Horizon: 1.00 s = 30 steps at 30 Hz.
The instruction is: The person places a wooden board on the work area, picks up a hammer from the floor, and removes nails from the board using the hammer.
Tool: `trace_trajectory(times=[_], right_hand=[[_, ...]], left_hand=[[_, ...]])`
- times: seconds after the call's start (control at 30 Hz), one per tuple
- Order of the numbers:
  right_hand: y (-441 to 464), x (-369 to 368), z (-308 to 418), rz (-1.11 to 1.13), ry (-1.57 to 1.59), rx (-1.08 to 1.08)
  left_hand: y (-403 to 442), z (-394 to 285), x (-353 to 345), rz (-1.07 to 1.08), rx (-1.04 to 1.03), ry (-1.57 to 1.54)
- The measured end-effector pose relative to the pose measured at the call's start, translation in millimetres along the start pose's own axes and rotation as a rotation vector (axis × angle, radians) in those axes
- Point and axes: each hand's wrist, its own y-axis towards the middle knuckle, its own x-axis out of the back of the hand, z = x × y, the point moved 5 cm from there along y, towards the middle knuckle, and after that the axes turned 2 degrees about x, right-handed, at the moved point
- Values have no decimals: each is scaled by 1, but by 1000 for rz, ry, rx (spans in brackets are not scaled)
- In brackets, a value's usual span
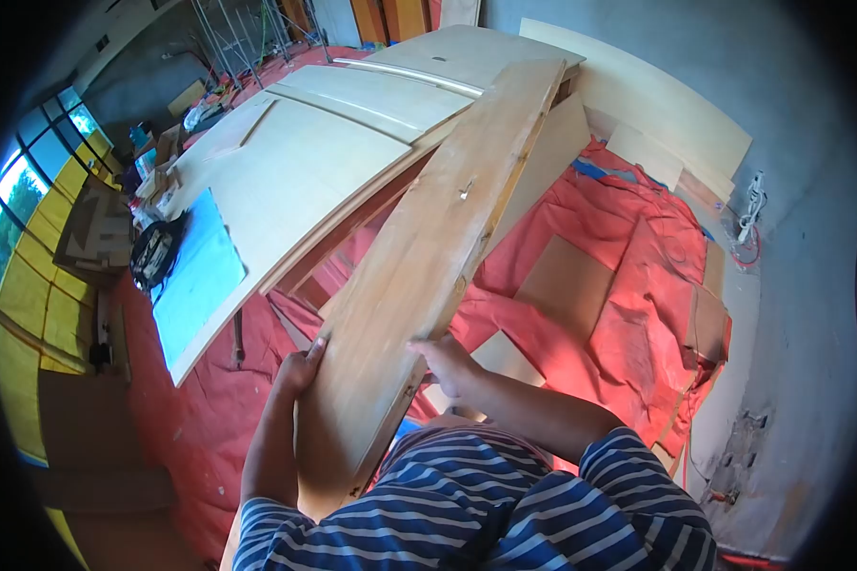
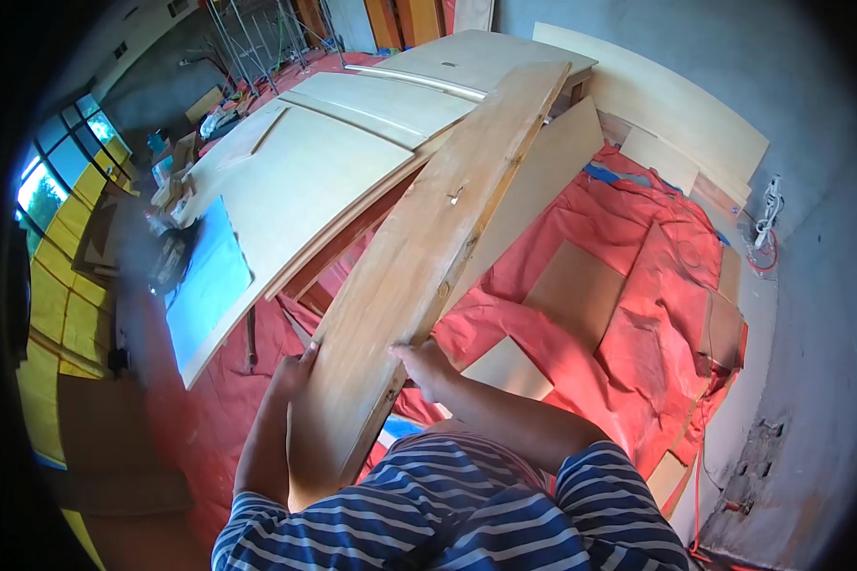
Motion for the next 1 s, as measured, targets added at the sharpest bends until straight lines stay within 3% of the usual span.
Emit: trace_trajectory(times=[0.07, 0.1, 0.2, 0.23, 0.27, 0.37, 0.83, 1.0], right_hand=[[-13, 3, -1, 0, 9, -66], [90, 51, 113, 28, 60, 41], [116, 113, 167, 1, 140, 84], [118, 132, 195, -29, 81, -43], [162, 157, 196, 80, 112, 29], [195, 208, 257, 20, 70, -33], [465, 351, 484, 87, 64, -70], [542, 380, 527, 69, 55, -90]], left_hand=[[-4, 4, -7, 88, 43, -37], [103, -115, 44, -16, 0, -8], [119, -199, 21, -6, 51, -66], [122, -242, 24, -30, 73, -122], [135, -268, 30, -3, 108, -88], [177, -339, 32, -6, 114, -99], [461, -561, 46, 46, 116, -138], [530, -610, 57, 26, 164, -127]])
